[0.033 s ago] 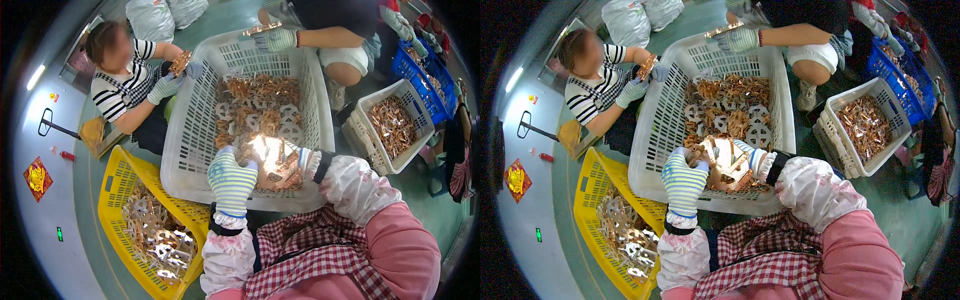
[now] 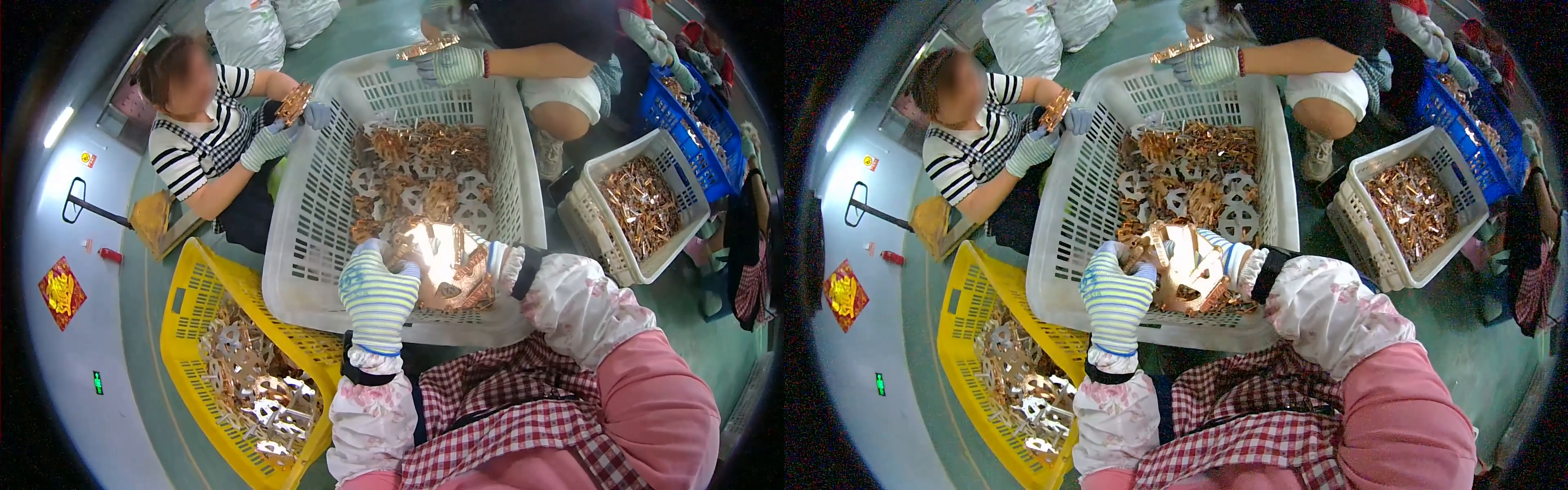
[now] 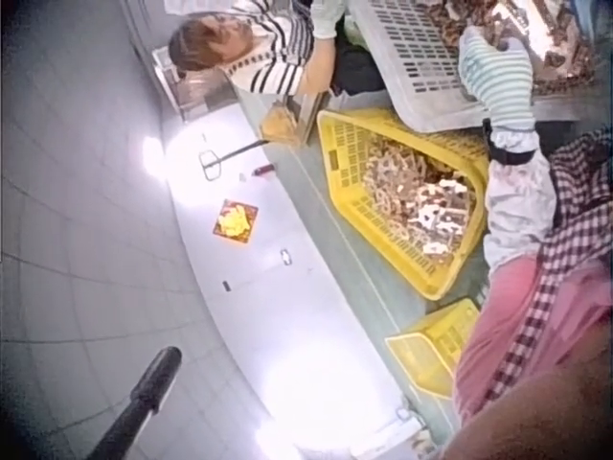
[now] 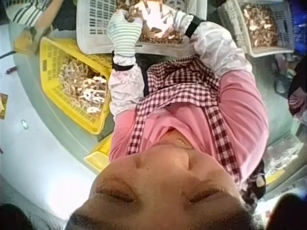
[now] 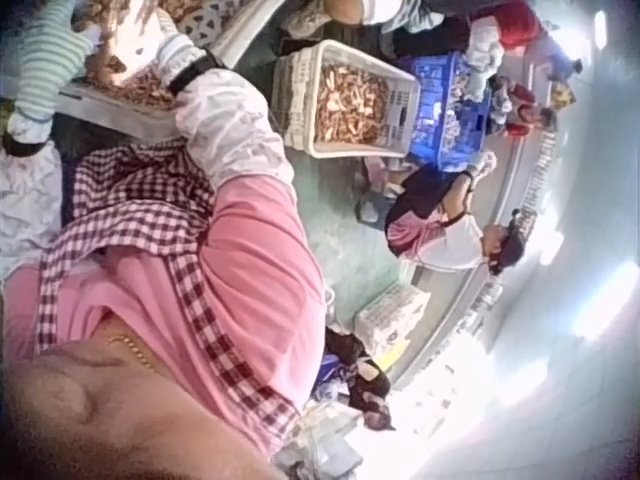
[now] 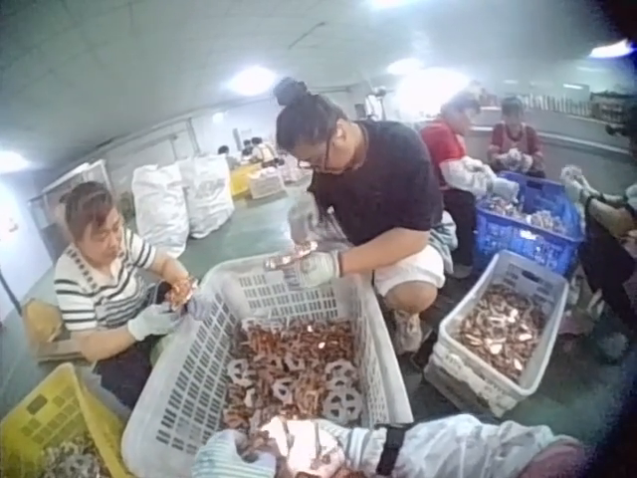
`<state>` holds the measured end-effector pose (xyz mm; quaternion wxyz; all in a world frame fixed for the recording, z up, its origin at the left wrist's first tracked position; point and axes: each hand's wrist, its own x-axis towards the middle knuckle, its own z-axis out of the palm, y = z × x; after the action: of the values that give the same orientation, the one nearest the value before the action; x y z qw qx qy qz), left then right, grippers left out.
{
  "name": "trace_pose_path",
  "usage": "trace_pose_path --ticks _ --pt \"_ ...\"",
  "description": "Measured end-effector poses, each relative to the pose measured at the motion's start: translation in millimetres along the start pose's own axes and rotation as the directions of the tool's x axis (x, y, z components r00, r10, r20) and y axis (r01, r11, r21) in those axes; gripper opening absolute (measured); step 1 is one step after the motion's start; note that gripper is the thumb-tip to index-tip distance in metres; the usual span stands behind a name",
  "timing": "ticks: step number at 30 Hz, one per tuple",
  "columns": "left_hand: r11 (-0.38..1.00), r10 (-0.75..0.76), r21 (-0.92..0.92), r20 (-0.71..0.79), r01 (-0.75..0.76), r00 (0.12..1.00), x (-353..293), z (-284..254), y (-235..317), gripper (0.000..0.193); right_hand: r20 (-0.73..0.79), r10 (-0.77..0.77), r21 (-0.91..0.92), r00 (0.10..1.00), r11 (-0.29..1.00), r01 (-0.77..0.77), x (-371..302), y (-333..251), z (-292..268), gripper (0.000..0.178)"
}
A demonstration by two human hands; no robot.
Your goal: Sorting and inspecting circular stamped metal parts into various baskets.
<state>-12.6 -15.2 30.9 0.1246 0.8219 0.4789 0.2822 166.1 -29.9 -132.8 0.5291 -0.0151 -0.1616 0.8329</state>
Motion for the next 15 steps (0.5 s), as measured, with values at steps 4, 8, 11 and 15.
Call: trace_pose_path --ticks 4,8,11,15 --pt "0.988 -0.062 -0.131 0.164 0.084 0.985 1.7 -2.7 -14.3 0.032 -0.367 0.084 0.016 0.926 0.996 -0.085 -4.2 0.4 35.7 0.02" --pt "0.935 0.231 -0.275 -0.015 -0.226 0.973 3.0 2.6 -19.4 0.016 -0.415 0.041 -0.016 0.909 0.999 -0.052 -6.3 -0.2 48.6 0.02" --pt "0.866 0.377 -0.383 0.075 -0.322 0.923 5.7 -6.1 -27.3 0.017 -0.445 0.015 -0.041 0.895 0.998 -0.037 -5.1 -1.1 55.8 0.02" --pt "0.819 0.328 -0.516 0.064 -0.25 0.942 3.7 -5.1 -25.3 0.024 -0.486 -0.026 -0.079 0.873 0.997 -0.014 -5.3 -5.2 60.6 0.02"
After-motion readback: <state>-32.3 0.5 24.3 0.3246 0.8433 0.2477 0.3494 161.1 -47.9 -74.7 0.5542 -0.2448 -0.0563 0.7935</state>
